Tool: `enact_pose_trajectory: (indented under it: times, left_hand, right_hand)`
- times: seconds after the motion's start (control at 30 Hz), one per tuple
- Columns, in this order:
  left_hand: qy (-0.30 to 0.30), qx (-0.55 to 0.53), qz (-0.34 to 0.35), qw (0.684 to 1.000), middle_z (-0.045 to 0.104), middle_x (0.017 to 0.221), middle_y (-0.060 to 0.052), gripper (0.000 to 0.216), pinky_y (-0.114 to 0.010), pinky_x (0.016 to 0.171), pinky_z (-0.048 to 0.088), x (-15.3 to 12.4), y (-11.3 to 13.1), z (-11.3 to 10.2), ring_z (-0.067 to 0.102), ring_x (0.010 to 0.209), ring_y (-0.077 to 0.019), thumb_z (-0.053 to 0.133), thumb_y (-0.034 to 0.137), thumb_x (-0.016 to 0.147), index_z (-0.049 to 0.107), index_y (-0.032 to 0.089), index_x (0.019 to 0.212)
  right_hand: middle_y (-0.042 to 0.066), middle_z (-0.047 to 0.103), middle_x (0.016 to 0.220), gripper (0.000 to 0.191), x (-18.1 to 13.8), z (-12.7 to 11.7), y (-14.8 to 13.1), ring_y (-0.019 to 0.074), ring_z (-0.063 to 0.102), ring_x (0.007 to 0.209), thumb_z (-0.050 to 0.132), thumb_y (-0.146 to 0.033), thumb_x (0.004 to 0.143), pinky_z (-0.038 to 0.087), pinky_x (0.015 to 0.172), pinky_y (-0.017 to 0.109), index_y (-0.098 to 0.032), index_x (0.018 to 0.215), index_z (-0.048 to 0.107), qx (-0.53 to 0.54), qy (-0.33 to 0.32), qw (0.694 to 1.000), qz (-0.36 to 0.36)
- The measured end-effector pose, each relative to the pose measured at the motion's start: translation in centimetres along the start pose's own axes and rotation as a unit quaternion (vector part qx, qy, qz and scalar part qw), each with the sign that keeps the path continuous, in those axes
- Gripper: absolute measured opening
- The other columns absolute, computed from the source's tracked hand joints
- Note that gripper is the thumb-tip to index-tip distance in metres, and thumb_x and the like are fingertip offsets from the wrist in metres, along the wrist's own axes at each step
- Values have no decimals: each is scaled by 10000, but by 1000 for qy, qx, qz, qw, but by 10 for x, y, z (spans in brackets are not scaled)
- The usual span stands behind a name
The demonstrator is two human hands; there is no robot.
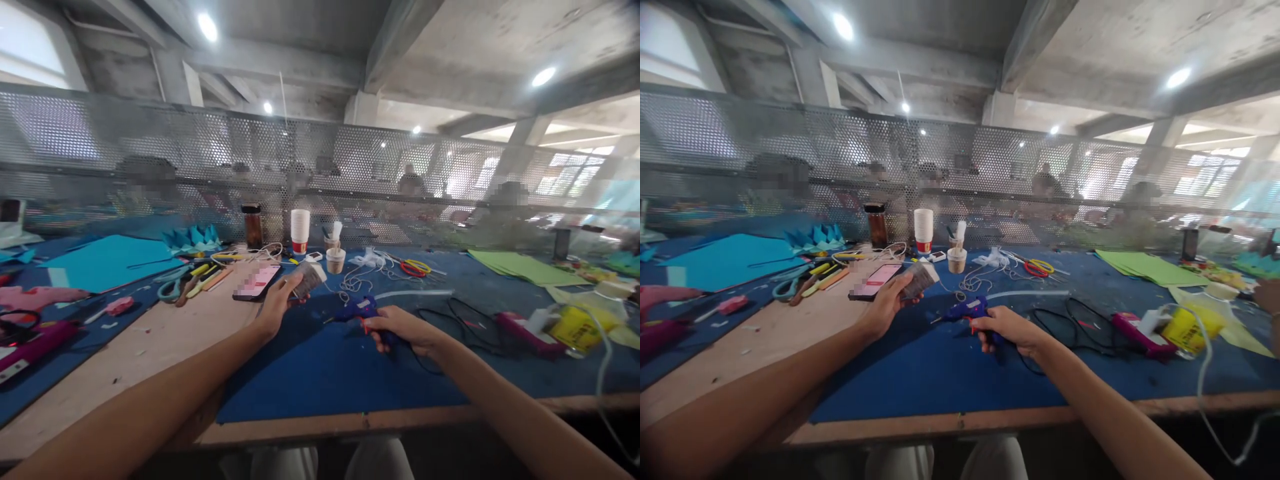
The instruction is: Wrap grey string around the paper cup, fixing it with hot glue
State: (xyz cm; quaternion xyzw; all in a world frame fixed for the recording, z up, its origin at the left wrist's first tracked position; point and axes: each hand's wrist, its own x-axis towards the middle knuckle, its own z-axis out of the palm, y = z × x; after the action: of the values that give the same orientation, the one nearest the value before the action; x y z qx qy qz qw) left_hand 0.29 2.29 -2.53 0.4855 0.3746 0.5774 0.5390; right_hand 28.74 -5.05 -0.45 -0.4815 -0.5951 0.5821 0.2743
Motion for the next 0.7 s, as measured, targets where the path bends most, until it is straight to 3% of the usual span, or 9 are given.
enact_pose_trajectory:
  times: [0.1, 0.17, 0.3, 0.4, 0.5, 0.53, 0.6, 0.7]
  left_hand:
    - [-14, -6, 8, 1000, 749, 875, -78, 520, -336, 691, 558, -3, 2, 3, 706, 756, -220, 786, 594, 767, 707, 138, 1004]
    - [-25, -12, 11, 1000, 750, 873, -77, 509, -337, 694, 558, -5, 3, 4, 706, 756, -222, 785, 588, 772, 710, 141, 1004]
    - [-40, -17, 8, 999, 760, 909, -85, 541, -337, 701, 551, -6, 4, 6, 708, 760, -219, 796, 583, 760, 722, 135, 1054]
    - [-43, -18, 10, 999, 758, 919, -82, 547, -335, 701, 546, -7, 4, 6, 703, 757, -215, 802, 583, 755, 722, 131, 1054]
    - [-60, -9, 17, 998, 755, 946, -78, 514, -335, 716, 546, -10, 6, 6, 700, 776, -215, 784, 574, 785, 724, 140, 1055]
    - [-70, -3, 19, 997, 755, 956, -77, 499, -334, 725, 546, -11, 6, 6, 700, 787, -216, 771, 569, 803, 724, 146, 1062]
    - [-90, 10, 21, 996, 753, 958, -71, 466, -333, 742, 544, -14, 7, 7, 699, 799, -216, 746, 554, 837, 722, 157, 1080]
    - [-99, 2, 17, 995, 744, 932, -59, 447, -336, 734, 540, -18, 8, 8, 688, 777, -212, 728, 543, 856, 721, 173, 1107]
  right_hand:
    - [27, 695, 739, 466, -5, -2, 5, 134, 658, 609, 728, -603, 821, 440, 541, 227, -145, 855, 651, -67, 26, 997, -4]
    - [21, 683, 700, 476, -7, -2, 6, 136, 628, 589, 681, -621, 859, 419, 543, 237, -151, 783, 667, -169, 58, 983, -27]
    - [36, 701, 736, 432, -13, 5, 6, 191, 628, 680, 676, -600, 883, 371, 584, 267, -183, 772, 698, -389, 166, 904, -71]
    - [73, 742, 902, 385, -19, 13, 2, 241, 671, 813, 696, -582, 889, 407, 678, 297, -198, 917, 703, -466, 214, 856, -70]
    - [84, 723, 955, 295, -19, 17, -7, 261, 672, 930, 650, -498, 954, 440, 771, 324, -211, 897, 687, -524, 238, 811, -107]
    - [84, 719, 982, 243, -15, 17, -11, 259, 667, 970, 628, -439, 976, 451, 803, 334, -213, 908, 686, -522, 250, 805, -131]
    - [75, 722, 1074, 165, -1, 16, -22, 239, 661, 1033, 576, -331, 1004, 470, 887, 360, -214, 1036, 686, -472, 254, 822, -193]
    - [98, 705, 1249, 291, 32, 12, -38, 213, 646, 1170, 530, -217, 995, 471, 1028, 395, -196, 1269, 625, -336, 229, 870, -278]
